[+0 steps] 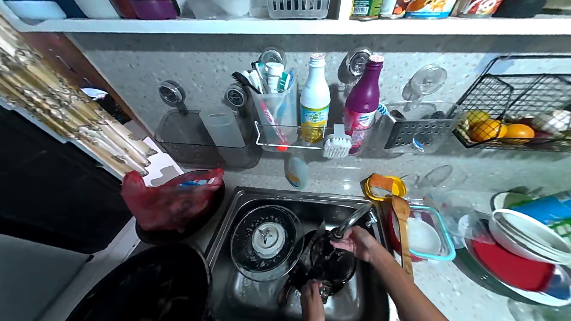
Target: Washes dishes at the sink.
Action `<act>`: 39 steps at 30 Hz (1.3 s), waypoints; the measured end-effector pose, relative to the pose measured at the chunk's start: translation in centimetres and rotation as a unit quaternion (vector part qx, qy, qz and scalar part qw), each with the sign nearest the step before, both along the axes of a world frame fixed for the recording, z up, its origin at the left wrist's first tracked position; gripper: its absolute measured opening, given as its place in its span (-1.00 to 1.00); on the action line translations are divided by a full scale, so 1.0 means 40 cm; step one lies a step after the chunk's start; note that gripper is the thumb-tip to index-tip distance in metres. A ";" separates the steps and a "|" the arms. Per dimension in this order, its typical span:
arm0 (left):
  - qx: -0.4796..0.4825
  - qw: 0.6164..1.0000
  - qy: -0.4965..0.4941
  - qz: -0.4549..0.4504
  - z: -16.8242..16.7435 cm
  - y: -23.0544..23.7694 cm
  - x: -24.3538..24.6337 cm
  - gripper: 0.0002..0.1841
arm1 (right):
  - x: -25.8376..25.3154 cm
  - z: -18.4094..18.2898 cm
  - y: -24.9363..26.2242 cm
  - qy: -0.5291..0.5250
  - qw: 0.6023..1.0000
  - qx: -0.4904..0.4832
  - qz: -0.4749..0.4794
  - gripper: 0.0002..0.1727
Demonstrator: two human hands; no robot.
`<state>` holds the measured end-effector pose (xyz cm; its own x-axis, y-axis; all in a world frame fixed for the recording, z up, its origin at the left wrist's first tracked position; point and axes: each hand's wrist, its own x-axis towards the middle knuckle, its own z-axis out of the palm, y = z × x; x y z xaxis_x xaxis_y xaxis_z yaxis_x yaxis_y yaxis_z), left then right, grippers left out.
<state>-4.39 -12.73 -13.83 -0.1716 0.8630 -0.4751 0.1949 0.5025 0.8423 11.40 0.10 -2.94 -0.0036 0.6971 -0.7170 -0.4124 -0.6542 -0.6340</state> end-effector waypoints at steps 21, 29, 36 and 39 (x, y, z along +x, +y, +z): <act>0.120 0.857 0.350 -0.358 0.142 0.277 0.081 -0.55 | -0.029 -0.058 0.017 -0.120 0.993 0.012 -0.002 -0.84; 0.150 0.858 0.357 -0.337 0.125 0.274 0.087 -0.48 | 0.029 -0.012 0.036 0.004 0.995 -0.052 0.088 -0.85; 0.094 0.824 0.371 -0.418 0.153 0.284 0.089 -0.49 | 0.187 0.018 0.086 -0.134 0.984 -0.009 0.116 -0.63; 0.098 0.829 0.372 -0.406 0.151 0.285 0.092 -0.49 | 0.246 0.016 0.113 -0.291 0.949 0.000 0.118 -0.69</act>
